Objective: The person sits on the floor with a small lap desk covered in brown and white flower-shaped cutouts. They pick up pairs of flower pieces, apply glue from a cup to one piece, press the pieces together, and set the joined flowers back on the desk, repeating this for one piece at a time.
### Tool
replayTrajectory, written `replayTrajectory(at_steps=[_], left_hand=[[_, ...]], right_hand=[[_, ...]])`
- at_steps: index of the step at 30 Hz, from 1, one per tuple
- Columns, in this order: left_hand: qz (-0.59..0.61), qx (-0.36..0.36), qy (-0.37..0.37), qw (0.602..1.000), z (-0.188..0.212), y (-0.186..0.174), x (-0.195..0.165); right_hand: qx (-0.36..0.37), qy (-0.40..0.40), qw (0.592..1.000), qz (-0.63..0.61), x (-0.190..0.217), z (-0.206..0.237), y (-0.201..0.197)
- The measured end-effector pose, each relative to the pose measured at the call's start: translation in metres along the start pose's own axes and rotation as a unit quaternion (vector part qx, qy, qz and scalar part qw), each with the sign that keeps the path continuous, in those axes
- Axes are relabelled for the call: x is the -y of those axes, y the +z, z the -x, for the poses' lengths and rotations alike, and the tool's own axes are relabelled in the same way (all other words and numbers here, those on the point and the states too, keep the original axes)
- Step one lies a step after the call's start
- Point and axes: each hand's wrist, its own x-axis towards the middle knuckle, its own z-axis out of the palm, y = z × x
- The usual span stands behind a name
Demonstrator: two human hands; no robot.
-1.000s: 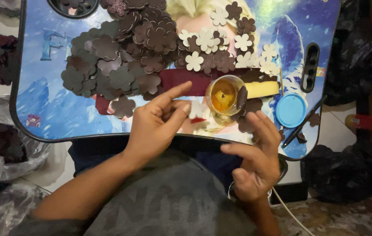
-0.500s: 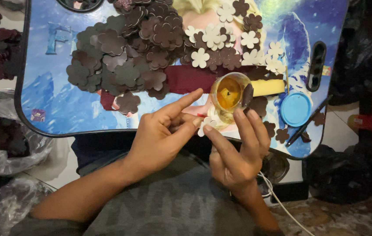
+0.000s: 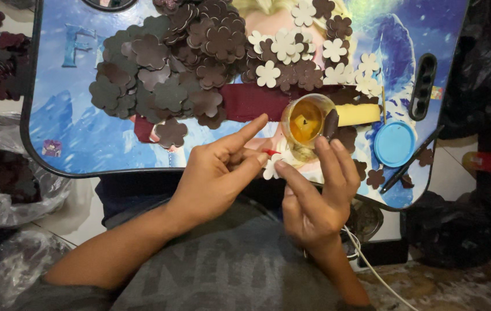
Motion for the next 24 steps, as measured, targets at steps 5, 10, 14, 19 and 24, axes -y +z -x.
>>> replayTrajectory(at_steps=[5, 10, 14, 19, 24], left_hand=[[0.018, 0.015, -0.025, 0.999, -0.001, -0.002, 0.0], [0.046, 0.044, -0.055, 0.996, 0.0, -0.009, 0.001], [0.042, 0.07, -0.077, 0.994, 0.002, -0.015, 0.004], [0.065, 0.091, -0.098, 0.989, 0.004, -0.017, 0.005], [-0.363, -0.02, 0.098, 0.926, 0.028, -0.033, -0.006]], right_hand=[[-0.029, 0.002, 0.992, -0.127, -0.008, 0.003, -0.002], [-0.053, 0.062, 0.983, -0.162, -0.01, 0.017, 0.003], [-0.064, -0.059, 0.977, -0.195, -0.016, 0.022, 0.019], [-0.073, -0.036, 0.97, -0.228, -0.017, 0.029, 0.034], [-0.085, 0.018, 0.963, -0.257, -0.01, 0.036, 0.033]])
